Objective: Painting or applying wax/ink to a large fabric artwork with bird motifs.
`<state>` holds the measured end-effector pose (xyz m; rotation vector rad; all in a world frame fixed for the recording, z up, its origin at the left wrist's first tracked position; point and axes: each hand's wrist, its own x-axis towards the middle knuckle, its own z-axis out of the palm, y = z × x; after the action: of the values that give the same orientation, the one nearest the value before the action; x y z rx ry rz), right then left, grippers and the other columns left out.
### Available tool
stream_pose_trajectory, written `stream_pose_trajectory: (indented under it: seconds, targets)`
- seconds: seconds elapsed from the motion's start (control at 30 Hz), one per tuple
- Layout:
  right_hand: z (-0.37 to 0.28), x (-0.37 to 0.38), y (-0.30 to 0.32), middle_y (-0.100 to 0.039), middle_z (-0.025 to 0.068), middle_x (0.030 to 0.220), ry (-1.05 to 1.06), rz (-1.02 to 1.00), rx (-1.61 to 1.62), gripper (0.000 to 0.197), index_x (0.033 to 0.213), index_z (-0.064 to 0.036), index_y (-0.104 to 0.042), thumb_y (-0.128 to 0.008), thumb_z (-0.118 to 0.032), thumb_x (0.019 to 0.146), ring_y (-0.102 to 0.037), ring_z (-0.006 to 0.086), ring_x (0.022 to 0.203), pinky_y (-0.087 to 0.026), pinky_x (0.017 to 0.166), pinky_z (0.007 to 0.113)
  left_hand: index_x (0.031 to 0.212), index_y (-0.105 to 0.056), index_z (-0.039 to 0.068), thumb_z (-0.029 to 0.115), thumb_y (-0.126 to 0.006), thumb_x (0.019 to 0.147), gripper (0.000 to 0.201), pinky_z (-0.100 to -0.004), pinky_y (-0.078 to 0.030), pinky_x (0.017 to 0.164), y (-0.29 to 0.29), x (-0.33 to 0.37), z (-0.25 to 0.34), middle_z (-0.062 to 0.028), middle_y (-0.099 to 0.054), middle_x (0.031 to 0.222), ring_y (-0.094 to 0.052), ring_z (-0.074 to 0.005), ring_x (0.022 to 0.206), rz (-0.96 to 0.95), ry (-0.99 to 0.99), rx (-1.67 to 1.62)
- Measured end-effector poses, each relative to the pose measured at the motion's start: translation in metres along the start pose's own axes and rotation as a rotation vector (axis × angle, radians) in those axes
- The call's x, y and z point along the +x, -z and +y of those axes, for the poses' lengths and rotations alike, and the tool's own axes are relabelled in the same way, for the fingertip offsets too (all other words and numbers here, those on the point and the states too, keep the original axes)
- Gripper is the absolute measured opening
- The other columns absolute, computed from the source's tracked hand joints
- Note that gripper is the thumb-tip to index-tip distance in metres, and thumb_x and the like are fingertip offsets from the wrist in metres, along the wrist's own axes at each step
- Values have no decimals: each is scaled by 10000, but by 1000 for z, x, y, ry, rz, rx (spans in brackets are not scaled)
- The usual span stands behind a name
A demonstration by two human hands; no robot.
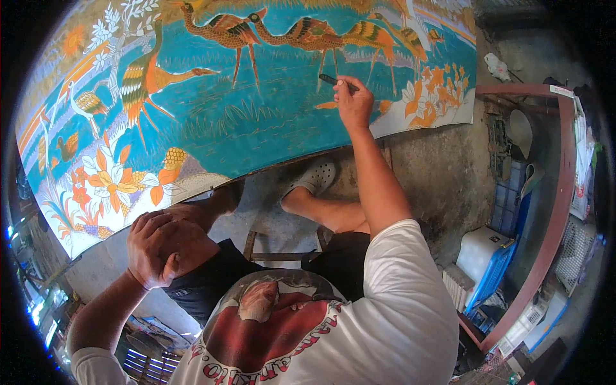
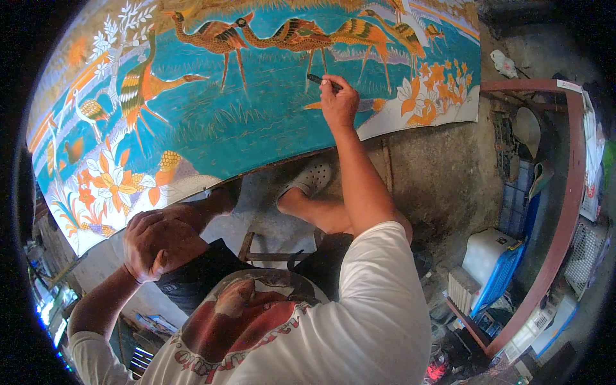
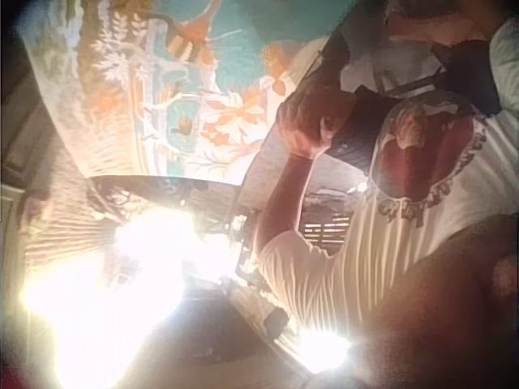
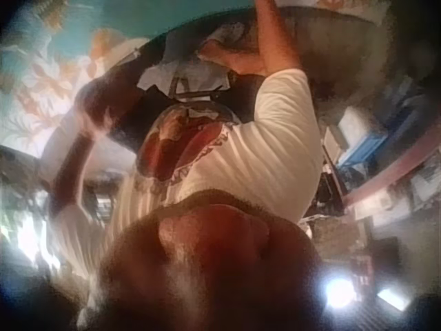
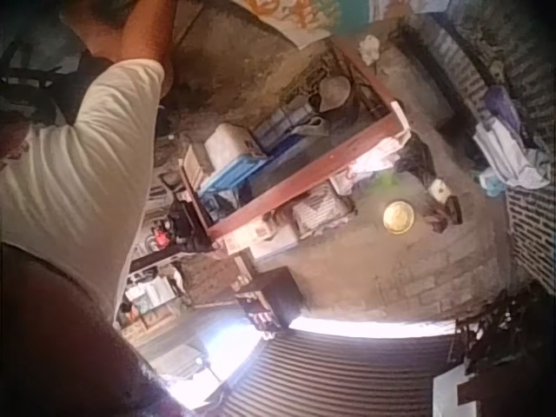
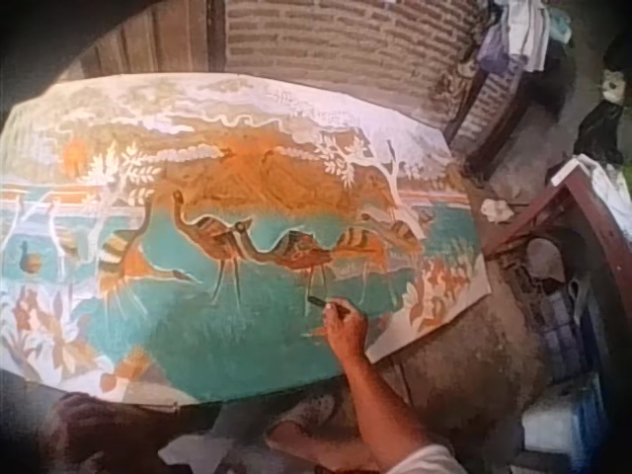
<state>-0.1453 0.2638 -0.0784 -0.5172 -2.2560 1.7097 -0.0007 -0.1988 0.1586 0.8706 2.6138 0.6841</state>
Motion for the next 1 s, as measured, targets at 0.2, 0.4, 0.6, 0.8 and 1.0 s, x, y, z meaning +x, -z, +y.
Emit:
stream_pose_trajectory:
  seconds: [0.2, 0.4, 0.6, 0.8, 1.0]
  targets:
    - [2, -6, 1, -732, 102, 846, -26, 3, 8, 190, 1050, -7, -721, -652, -163, 964, -678, 135, 689, -557, 624, 281, 1079, -666, -12, 527, -548, 853, 596, -505, -473, 930, 2, 0, 0, -218, -656, 1118, -631, -418, 1044, -11, -12, 25]
    - [6, -12, 2, -738, 88, 803, -20, 8, 41, 167, 1024, -13, -720, -669, -148, 940, -690, 147, 702, -540, 630, 303, 1083, -667, -8, 525, -546, 856, 592, -504, -473, 933, 1, 0, 0, -217, -657, 1121, -631, -417, 1044, -5, -15, 15]
    - [7, -18, 4, -736, 85, 799, -7, -10, 37, 164, 1011, -10, -716, -672, -150, 938, -679, 139, 686, -526, 620, 299, 1095, -665, -5, 512, -549, 856, 581, -511, -475, 934, 0, -1, 0, -216, -658, 1123, -631, -420, 1045, 4, -22, 6]
    - [6, -27, 5, -715, 67, 759, -13, -8, 22, 153, 995, -8, -712, -670, -143, 936, -656, 128, 655, -520, 610, 296, 1090, -665, -8, 508, -548, 860, 577, -511, -476, 928, 2, -1, 1, -220, -659, 1114, -633, -425, 1028, -5, -23, -1]
    - [-14, -46, 16, -692, 54, 723, -46, -27, 2, 147, 979, -1, -705, -663, -138, 941, -642, 113, 640, -512, 598, 286, 1074, -672, -12, 502, -556, 852, 572, -510, -481, 916, -1, -3, -1, -229, -660, 1100, -630, -434, 1021, 21, -28, -10]
